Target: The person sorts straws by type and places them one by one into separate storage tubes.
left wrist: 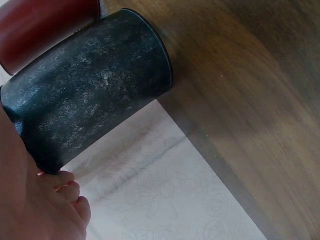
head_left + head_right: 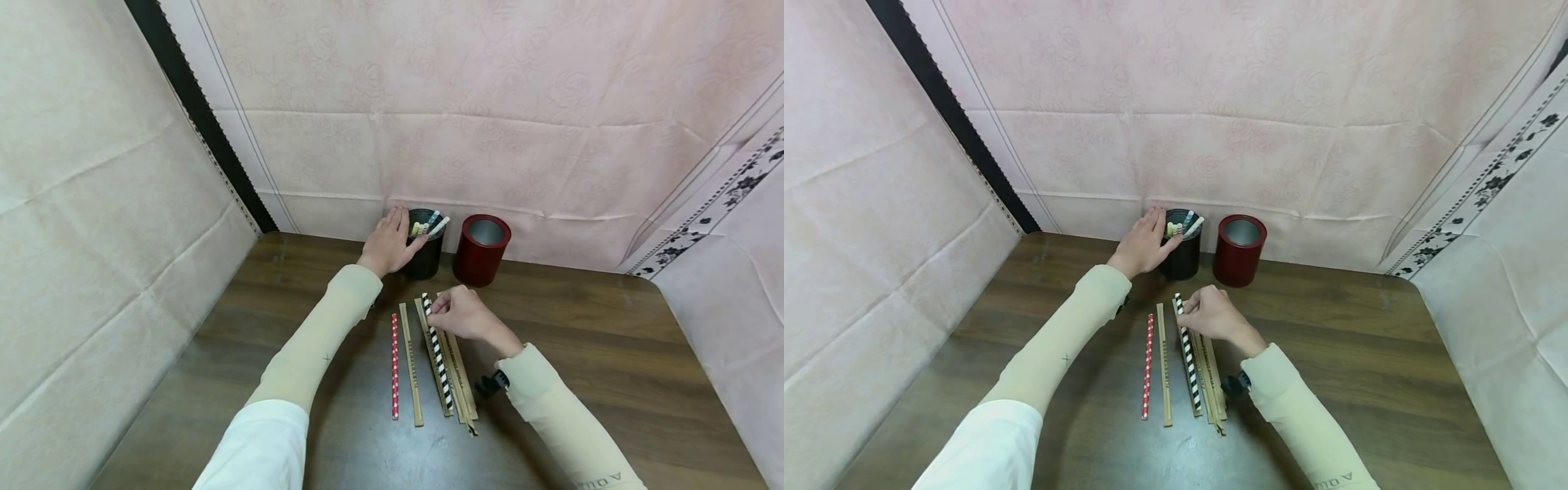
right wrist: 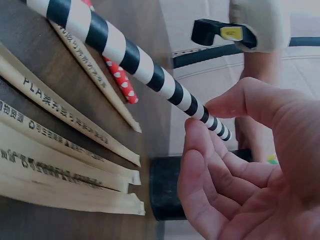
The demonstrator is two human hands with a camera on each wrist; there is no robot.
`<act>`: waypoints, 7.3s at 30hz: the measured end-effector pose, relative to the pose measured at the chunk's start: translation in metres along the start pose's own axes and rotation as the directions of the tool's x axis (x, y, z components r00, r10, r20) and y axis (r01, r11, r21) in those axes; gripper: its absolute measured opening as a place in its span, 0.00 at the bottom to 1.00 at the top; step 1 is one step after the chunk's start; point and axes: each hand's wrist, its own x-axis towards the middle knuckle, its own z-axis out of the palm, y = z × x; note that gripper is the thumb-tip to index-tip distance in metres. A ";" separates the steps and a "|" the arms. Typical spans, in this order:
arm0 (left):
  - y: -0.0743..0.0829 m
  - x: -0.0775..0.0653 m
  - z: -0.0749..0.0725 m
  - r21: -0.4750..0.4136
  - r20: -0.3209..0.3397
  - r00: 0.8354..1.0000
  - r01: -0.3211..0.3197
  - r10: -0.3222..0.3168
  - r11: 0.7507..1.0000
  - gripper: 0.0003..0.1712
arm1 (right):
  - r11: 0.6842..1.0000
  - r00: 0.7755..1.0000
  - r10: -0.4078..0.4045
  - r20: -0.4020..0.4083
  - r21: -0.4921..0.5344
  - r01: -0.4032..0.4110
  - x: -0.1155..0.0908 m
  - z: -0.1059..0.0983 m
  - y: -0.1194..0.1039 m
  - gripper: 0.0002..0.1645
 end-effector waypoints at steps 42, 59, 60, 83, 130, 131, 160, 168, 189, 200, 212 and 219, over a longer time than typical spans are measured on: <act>-0.003 0.003 0.002 0.007 0.003 1.000 -0.010 0.010 1.000 0.52 | 0.836 0.553 -0.495 -0.670 -0.194 0.513 -0.016 -0.084 -0.062 0.08; -0.003 0.004 0.003 0.009 -0.015 1.000 -0.008 0.008 1.000 0.52 | 0.822 0.404 -0.477 -0.781 -0.234 0.519 0.014 -0.103 -0.084 0.06; -0.003 0.004 0.003 0.010 -0.016 1.000 -0.009 0.009 1.000 0.52 | 0.822 0.410 -0.474 -0.779 -0.225 0.523 0.017 -0.103 -0.084 0.06; -0.004 0.007 0.005 0.014 0.001 1.000 -0.002 0.002 1.000 0.53 | 0.931 0.687 -0.351 -0.637 -0.156 0.331 0.057 -0.078 -0.071 0.26; -0.001 0.002 0.003 -0.013 -0.027 1.000 -0.001 0.001 1.000 0.52 | 0.952 0.928 -0.266 -0.260 -0.223 0.211 -0.014 -0.001 -0.057 0.19; -0.001 0.002 0.002 -0.013 -0.029 1.000 -0.003 0.002 1.000 0.52 | 0.952 0.932 -0.266 -0.248 -0.221 0.213 -0.014 0.001 -0.056 0.18; -0.003 0.002 0.004 -0.013 -0.009 1.000 0.004 -0.004 1.000 0.53 | 0.978 0.997 -0.075 0.005 -0.194 0.075 0.015 0.068 -0.033 0.12; -0.002 0.002 0.003 -0.022 0.002 1.000 -0.002 0.002 1.000 0.53 | 0.981 1.000 0.003 0.005 -0.193 -0.002 0.020 0.082 -0.028 0.21; -0.003 0.004 0.003 -0.001 0.011 1.000 -0.001 0.001 1.000 0.53 | 0.978 0.985 0.174 0.015 -0.118 -0.171 0.040 0.076 -0.017 0.32; -0.004 0.005 0.005 0.009 0.004 1.000 0.001 -0.001 1.000 0.53 | 0.992 0.991 0.128 0.025 -0.025 -0.127 0.025 0.046 -0.014 0.23; -0.004 0.006 0.006 -0.003 0.001 1.000 -0.002 0.002 1.000 0.54 | 0.999 0.983 0.046 -0.176 0.034 -0.040 0.002 0.002 -0.015 0.09; -0.003 0.005 0.005 -0.004 -0.005 1.000 -0.001 0.001 1.000 0.53 | 0.998 0.933 -0.049 -0.356 0.024 0.061 -0.008 -0.029 -0.022 0.08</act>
